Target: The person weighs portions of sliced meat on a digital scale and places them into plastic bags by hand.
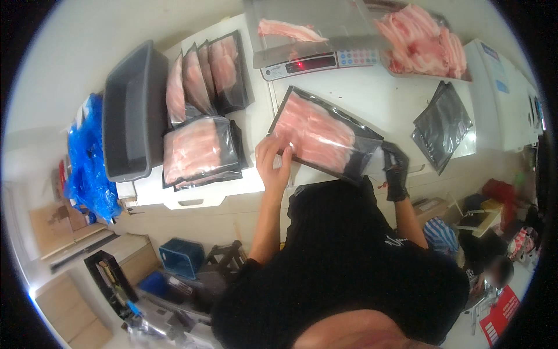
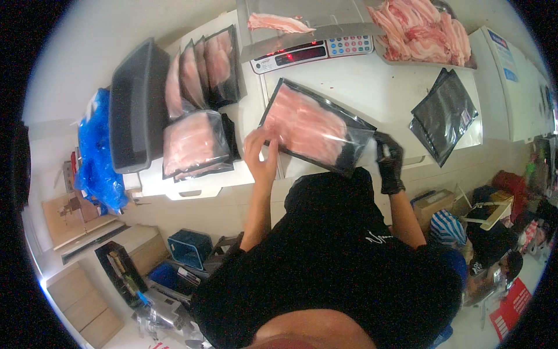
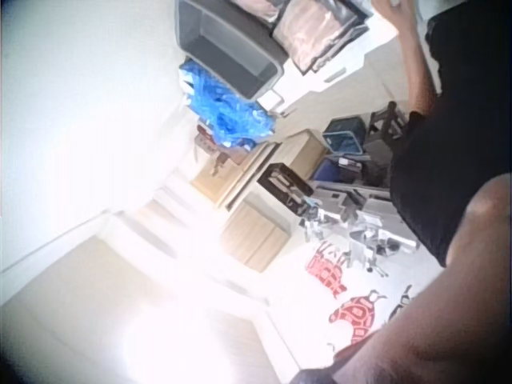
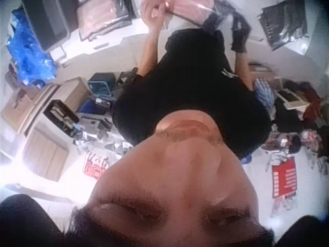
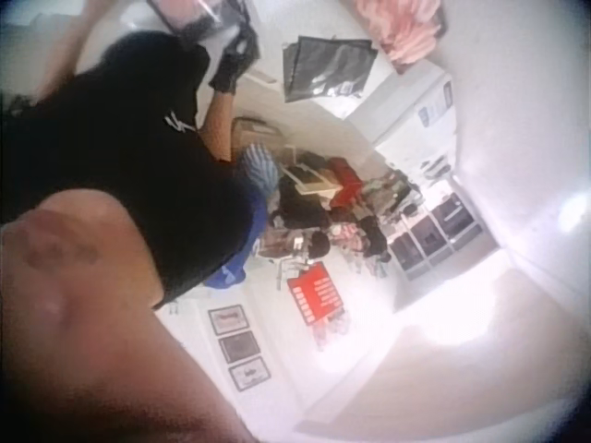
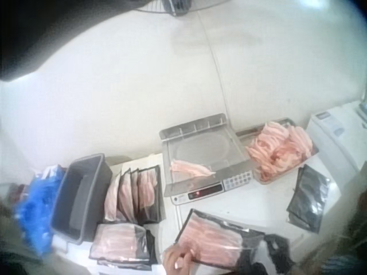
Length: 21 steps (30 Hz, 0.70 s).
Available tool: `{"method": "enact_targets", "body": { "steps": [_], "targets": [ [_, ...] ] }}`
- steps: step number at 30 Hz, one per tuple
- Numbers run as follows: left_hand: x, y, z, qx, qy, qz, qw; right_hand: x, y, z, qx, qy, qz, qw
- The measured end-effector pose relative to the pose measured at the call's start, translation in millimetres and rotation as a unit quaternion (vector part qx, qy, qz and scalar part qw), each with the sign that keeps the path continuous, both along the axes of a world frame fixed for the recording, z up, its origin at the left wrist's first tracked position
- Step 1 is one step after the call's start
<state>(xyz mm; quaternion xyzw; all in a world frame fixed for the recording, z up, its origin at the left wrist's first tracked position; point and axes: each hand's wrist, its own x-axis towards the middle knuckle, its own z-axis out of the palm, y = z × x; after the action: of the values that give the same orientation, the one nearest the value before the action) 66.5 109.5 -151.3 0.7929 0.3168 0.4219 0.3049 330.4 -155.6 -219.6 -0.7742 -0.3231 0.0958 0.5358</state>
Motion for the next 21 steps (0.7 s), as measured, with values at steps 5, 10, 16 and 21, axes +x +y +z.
{"method": "enact_targets", "body": {
  "steps": [5, 10, 16, 21],
  "targets": [
    [-27.9, -30.1, -32.8, 0.012, 0.001, 0.048, 0.999, 66.1, 34.9, 60.3, 0.038, -0.082, -0.181, 0.979],
    [-33.3, -32.1, -43.8, 0.013, -0.014, 0.069, 0.997, 92.2, 186.7, 156.4, 0.127, -0.286, -0.009, 0.950],
    [-30.4, -33.1, -43.4, 0.030, -0.027, 0.112, 0.993, 111.1, 377.8, 165.8, -0.045, -0.168, 0.234, 0.957],
    [-31.8, -32.6, -43.6, 0.037, -0.031, 0.126, 0.991, 118.0, 470.6, 148.4, -0.285, -0.425, 0.280, 0.812]
  ]
}}
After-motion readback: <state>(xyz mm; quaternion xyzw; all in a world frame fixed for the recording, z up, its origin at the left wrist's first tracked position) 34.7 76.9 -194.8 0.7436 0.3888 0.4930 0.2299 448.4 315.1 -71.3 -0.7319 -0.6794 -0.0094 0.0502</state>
